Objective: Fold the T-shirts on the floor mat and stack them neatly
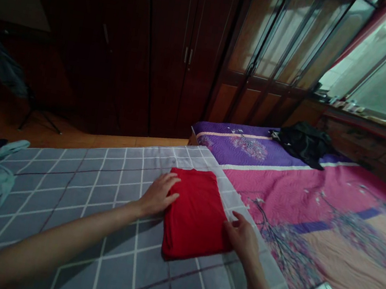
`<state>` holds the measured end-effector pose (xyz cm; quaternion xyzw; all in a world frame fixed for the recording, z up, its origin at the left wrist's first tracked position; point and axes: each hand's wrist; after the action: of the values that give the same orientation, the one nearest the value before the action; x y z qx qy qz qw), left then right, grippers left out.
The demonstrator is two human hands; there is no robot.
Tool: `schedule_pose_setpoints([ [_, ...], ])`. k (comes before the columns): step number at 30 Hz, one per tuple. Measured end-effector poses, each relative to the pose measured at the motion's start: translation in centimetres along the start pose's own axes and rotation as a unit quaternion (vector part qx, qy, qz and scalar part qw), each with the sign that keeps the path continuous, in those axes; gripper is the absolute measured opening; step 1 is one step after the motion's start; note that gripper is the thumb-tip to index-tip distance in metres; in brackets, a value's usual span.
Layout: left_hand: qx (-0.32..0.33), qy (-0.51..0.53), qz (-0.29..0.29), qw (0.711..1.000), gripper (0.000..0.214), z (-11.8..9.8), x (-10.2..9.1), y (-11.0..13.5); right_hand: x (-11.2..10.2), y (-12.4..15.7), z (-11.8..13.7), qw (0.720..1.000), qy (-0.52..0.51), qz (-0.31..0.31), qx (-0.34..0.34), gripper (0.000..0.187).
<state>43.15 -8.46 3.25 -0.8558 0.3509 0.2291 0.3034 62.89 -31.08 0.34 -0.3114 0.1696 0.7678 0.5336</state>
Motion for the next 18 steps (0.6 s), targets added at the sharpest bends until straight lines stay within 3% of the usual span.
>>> schedule_pose_setpoints([
  [2,0.110,-0.035,0.038,0.993,0.039,-1.3,0.6,2.7,0.6,-0.4,1.3,0.992,0.077,-0.039,-0.088,0.054],
  [5,0.218,-0.089,0.108,0.966,0.058,-2.6,1.3,6.0,2.8,-1.4,4.6,0.947,0.170,-0.088,-0.258,0.055],
  [7,0.194,-0.097,0.147,0.965,0.072,-2.6,1.5,7.4,5.0,-2.2,6.8,0.926,0.210,-0.094,-0.299,0.062],
  [9,0.145,-0.093,0.183,0.968,0.083,-2.2,1.3,8.5,7.6,-2.8,8.1,0.915,0.257,-0.097,-0.294,0.069],
  [13,0.102,-0.070,0.207,0.971,0.088,-1.7,0.3,9.7,11.6,-3.2,7.8,0.908,0.305,-0.074,-0.276,0.071],
  [18,0.104,-0.052,0.186,0.976,0.079,-1.8,0.1,10.2,12.3,-4.2,5.9,0.903,0.260,-0.071,-0.335,0.057],
])
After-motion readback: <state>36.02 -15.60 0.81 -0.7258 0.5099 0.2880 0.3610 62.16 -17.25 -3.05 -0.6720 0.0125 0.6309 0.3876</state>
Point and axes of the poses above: each hand's wrist, its own y-axis away from the middle knuckle, its own x-axis out of the palm, z = x × y, and after that the axes turned 11 degrees about -z, right-handed
